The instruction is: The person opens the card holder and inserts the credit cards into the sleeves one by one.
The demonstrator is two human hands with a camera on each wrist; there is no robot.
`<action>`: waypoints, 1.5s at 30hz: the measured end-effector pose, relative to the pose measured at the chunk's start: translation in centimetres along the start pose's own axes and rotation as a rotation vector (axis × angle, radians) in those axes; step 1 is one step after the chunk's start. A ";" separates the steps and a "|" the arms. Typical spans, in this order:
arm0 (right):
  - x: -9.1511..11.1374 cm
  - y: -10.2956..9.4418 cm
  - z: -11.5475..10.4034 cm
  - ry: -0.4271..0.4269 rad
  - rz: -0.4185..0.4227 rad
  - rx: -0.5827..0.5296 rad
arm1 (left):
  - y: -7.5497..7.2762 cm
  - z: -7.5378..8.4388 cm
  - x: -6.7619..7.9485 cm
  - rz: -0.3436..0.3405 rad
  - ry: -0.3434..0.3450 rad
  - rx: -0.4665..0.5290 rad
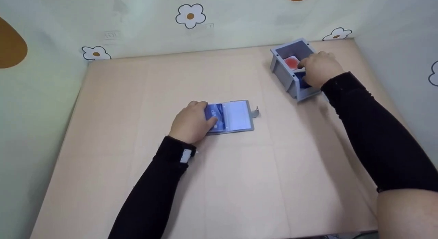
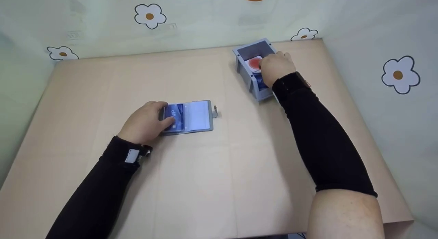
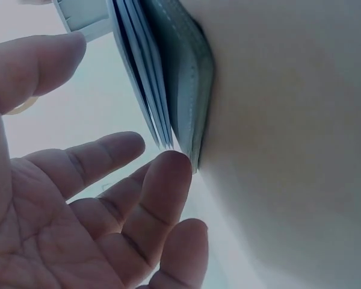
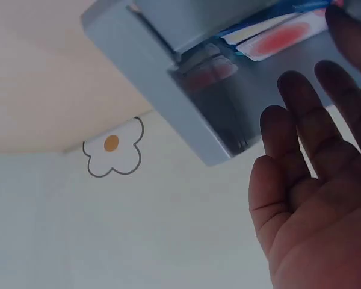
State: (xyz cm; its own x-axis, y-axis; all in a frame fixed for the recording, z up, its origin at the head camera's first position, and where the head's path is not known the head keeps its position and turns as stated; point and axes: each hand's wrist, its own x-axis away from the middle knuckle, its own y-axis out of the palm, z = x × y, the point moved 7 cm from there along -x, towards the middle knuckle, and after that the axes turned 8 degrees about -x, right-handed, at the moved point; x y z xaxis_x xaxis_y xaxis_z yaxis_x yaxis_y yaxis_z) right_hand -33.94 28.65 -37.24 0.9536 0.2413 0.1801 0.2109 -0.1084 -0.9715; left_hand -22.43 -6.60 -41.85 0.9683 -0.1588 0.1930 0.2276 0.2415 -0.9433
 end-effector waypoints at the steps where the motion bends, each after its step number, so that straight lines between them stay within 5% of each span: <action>1: -0.2 0.2 -0.2 -0.012 -0.012 0.023 | 0.0 0.0 0.0 0.001 -0.003 0.005; 15: -1.0 1.6 -0.7 -0.091 0.006 0.121 | -0.1 -0.1 0.0 0.022 0.008 0.007; 45: -1.7 2.1 -0.7 -0.058 -0.059 0.070 | -0.2 0.1 -0.1 0.078 0.009 -0.009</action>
State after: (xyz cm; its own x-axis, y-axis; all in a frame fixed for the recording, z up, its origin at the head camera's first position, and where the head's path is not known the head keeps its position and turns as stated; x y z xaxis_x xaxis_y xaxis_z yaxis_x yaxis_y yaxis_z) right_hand -34.97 27.36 -39.52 0.9255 0.3008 0.2302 0.2490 -0.0249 -0.9682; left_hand -22.59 -6.52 -41.65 0.9820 -0.1486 0.1168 0.1509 0.2443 -0.9579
